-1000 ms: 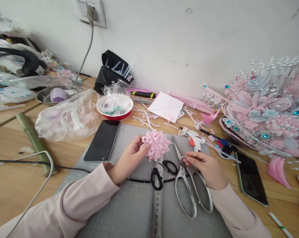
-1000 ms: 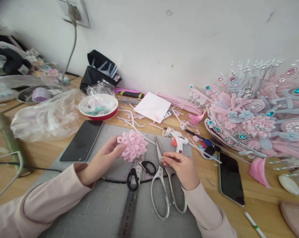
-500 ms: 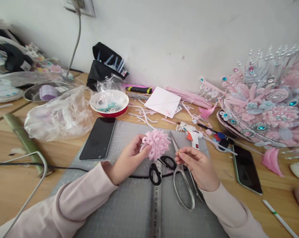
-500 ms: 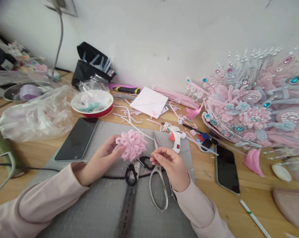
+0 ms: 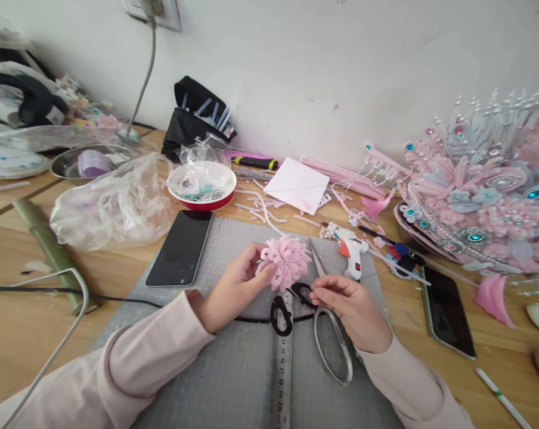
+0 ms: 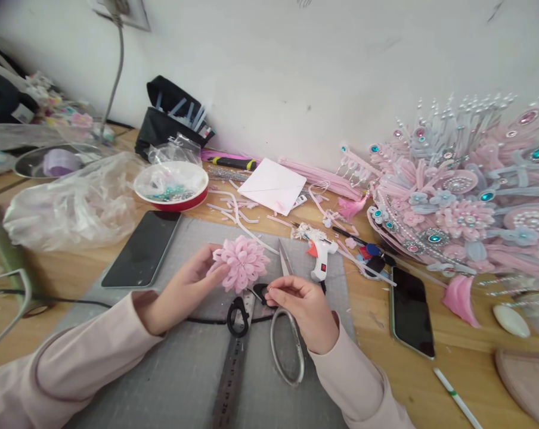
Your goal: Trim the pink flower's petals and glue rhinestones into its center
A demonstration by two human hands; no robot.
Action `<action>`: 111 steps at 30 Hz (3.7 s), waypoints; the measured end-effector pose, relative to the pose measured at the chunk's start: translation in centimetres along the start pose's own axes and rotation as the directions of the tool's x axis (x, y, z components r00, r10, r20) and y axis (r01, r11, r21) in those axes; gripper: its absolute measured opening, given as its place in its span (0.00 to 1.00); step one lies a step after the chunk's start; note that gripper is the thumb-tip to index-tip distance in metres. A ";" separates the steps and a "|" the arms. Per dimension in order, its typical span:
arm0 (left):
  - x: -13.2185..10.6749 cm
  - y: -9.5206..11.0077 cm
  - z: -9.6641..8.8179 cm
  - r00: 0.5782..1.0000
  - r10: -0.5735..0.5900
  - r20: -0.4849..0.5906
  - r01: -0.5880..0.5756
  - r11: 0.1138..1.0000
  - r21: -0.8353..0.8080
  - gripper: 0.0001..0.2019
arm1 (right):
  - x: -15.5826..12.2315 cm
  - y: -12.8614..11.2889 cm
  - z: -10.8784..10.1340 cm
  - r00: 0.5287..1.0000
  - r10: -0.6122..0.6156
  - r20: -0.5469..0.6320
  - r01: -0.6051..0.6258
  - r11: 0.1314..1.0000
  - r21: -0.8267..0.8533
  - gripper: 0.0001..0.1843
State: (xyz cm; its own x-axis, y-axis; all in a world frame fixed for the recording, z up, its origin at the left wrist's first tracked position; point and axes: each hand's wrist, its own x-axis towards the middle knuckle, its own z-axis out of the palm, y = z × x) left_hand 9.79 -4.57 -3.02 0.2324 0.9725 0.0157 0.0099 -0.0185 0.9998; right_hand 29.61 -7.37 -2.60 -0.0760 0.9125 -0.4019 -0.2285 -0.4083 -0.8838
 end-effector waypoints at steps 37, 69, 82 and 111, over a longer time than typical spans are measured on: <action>-0.1 0.1 0.1 1.000 -0.001 0.020 0.001 1.000 -0.024 0.11 | 1.4 -1.7 4.1 0.753 -0.591 0.291 0.574 0.371 -0.730 0.07; -0.2 0.6 0.0 0.999 0.006 0.046 -0.010 0.996 0.088 0.10 | 1.2 -1.8 4.3 0.792 -0.578 0.195 0.521 0.475 -0.709 0.06; -0.4 0.5 0.0 0.997 0.000 0.073 -0.004 0.998 0.057 0.10 | 1.0 -1.8 4.4 0.740 -0.634 0.226 0.571 0.412 -0.710 0.07; 0.0 0.0 0.1 0.991 -0.090 0.096 0.112 0.962 -0.249 0.14 | 1.1 -1.0 4.0 0.633 -0.712 0.305 0.640 0.259 -0.724 0.04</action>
State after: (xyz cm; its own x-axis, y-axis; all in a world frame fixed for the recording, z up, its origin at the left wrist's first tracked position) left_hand 9.93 -4.58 -3.00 0.3233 0.9432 -0.0762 -0.2068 0.1489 0.9670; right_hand 25.92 -5.86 -1.18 -0.1810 0.8754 0.4481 0.5947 0.4604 -0.6591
